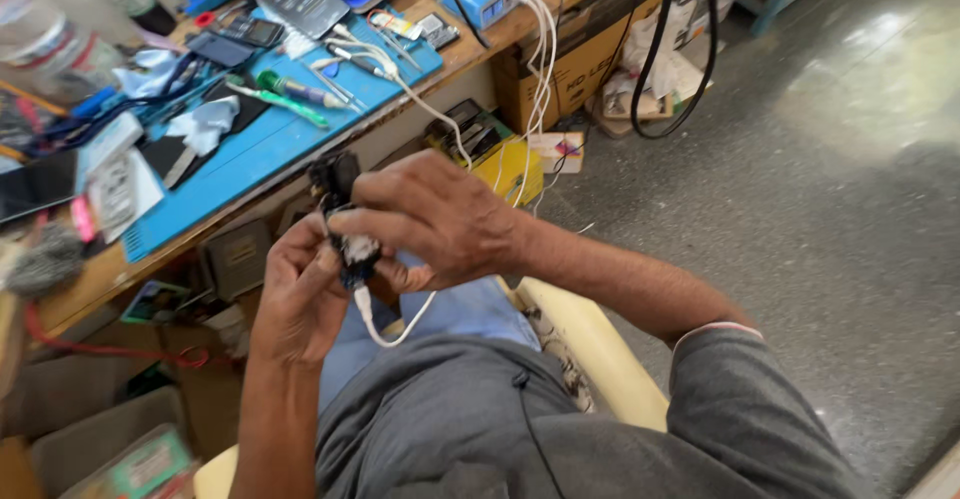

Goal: The person tests a disassembled mobile phone motherboard with a multimeter, then installs a battery and checks the display. The person uses a multimeter to probe the board and a screwdriver to secure the battery.

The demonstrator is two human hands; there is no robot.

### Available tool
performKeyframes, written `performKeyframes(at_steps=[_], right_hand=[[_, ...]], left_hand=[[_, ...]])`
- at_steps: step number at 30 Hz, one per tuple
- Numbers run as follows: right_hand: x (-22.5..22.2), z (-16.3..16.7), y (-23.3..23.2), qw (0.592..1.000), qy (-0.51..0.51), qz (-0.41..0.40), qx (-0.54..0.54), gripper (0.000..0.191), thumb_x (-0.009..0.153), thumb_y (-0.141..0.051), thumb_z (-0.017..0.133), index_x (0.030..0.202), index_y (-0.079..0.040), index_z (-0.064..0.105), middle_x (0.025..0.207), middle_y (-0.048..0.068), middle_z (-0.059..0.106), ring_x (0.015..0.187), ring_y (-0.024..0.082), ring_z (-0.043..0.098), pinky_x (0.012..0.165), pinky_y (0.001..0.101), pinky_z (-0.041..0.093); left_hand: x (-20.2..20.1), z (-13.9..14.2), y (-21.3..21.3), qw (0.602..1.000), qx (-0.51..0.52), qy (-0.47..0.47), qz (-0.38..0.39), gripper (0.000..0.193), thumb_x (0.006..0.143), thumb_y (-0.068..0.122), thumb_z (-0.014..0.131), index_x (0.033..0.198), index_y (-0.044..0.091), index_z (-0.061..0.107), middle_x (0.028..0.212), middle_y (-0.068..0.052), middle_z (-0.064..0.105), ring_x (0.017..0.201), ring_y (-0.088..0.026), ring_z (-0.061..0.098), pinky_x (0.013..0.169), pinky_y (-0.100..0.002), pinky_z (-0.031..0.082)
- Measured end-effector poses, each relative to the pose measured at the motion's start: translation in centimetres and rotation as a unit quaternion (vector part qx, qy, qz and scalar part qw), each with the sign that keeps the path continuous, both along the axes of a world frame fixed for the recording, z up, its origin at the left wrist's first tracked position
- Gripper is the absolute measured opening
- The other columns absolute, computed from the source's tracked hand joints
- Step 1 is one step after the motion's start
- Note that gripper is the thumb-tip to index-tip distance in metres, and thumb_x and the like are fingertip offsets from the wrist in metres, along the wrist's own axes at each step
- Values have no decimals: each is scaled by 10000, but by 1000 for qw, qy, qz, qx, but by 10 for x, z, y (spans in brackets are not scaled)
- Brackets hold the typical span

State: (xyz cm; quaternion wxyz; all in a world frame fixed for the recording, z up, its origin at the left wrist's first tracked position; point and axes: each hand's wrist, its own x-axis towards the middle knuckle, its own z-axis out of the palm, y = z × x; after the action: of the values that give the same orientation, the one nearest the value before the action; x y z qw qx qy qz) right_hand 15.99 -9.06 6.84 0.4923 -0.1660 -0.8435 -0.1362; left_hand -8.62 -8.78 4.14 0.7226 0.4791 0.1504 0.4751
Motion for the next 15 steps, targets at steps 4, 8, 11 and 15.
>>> performKeyframes(at_steps=[4,8,11,15], right_hand=[[9,-1,-9,999,41,-11,30,649,870,-143,790,1451,-130,502,1306,102,563,1139,304,597,984,438,506],[9,-10,-6,998,63,7,25,629,911,-158,812,1453,-128,494,1331,108,558,1148,310,601,985,436,499],[9,-19,0,997,77,11,16,634,884,-135,805,1441,-129,501,1324,105,568,1138,310,608,978,431,506],[9,-30,5,995,94,19,-5,619,867,-165,826,1398,-126,510,1303,105,568,1132,309,612,977,432,514]], left_hand=[[12,18,-9,999,28,38,14,312,986,130,771,1215,-13,615,1129,-94,717,1043,-177,699,941,-346,564],[16,18,-8,998,23,49,21,327,983,141,778,1210,-38,624,1089,-114,721,981,-180,704,902,-336,568],[18,11,-4,997,17,60,39,313,981,116,781,1200,-32,614,1081,-95,709,997,-159,693,906,-315,557],[22,8,-2,995,11,88,55,320,953,120,772,1188,-41,626,1074,-96,720,979,-151,691,891,-296,554]])
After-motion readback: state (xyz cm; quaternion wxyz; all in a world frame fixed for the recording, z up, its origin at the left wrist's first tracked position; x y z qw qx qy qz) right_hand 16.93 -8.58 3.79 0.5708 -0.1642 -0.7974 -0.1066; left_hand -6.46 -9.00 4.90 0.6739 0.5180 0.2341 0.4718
